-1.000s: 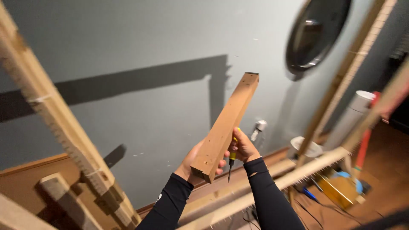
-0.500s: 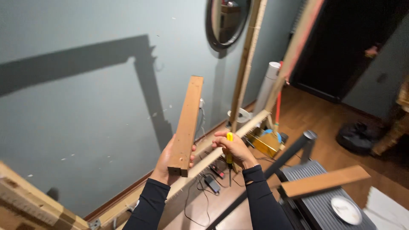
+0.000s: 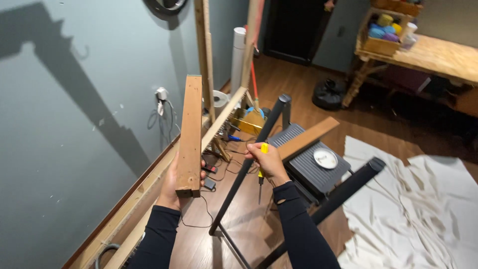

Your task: The person uses a screwdriver to remove screws and metal brackets from a wooden frame structure.

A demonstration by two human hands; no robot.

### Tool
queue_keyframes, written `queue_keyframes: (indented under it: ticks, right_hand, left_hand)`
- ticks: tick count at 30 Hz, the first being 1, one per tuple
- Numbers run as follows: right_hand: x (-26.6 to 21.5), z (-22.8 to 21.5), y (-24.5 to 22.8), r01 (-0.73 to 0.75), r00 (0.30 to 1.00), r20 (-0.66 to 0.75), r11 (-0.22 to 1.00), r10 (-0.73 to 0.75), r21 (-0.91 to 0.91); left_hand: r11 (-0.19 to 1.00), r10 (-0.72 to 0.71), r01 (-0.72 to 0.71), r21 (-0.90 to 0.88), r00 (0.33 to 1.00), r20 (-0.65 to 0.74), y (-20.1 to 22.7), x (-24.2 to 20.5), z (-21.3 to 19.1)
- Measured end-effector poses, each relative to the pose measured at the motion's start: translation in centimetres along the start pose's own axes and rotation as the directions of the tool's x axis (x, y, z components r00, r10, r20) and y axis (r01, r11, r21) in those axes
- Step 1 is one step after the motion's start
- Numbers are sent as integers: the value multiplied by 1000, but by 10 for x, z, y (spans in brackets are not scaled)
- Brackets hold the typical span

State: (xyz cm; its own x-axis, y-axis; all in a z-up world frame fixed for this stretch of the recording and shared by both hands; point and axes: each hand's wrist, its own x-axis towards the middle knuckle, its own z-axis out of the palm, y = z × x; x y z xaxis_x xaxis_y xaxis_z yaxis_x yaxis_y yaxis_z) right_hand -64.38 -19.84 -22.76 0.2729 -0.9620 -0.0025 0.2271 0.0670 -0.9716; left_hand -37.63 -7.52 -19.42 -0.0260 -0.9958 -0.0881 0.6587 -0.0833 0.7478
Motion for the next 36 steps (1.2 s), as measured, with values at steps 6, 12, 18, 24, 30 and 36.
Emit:
queue_keyframes:
  ticks: [6,12,18,24,30,36]
  right_hand:
    - [-19,-84,40,-7,902,-431,1000,-6,-30]
    - [9,-209,67,147,705,-700,989,-116,-15]
    - [26,-280,65,49,449,-893,998,15,42]
    - [48,-323,80,-73,362,-932,995,-34,-64]
    - [49,-296,53,-222,435,-895,975,94,-6]
    - [88,-315,44,-104,599,-738,943,313,315]
  left_hand:
    - [993,-119,120,19,993,-24,-11,-17,3]
    - [989,-140,137,62,989,41,-20,-11,4]
    - [981,-177,172,90,982,58,-19,5,2]
    - [979,-173,166,116,983,60,-20,29,-2]
    - [974,-190,187,126,982,19,-32,52,0]
    - [976,-183,177,123,983,35,-39,68,6]
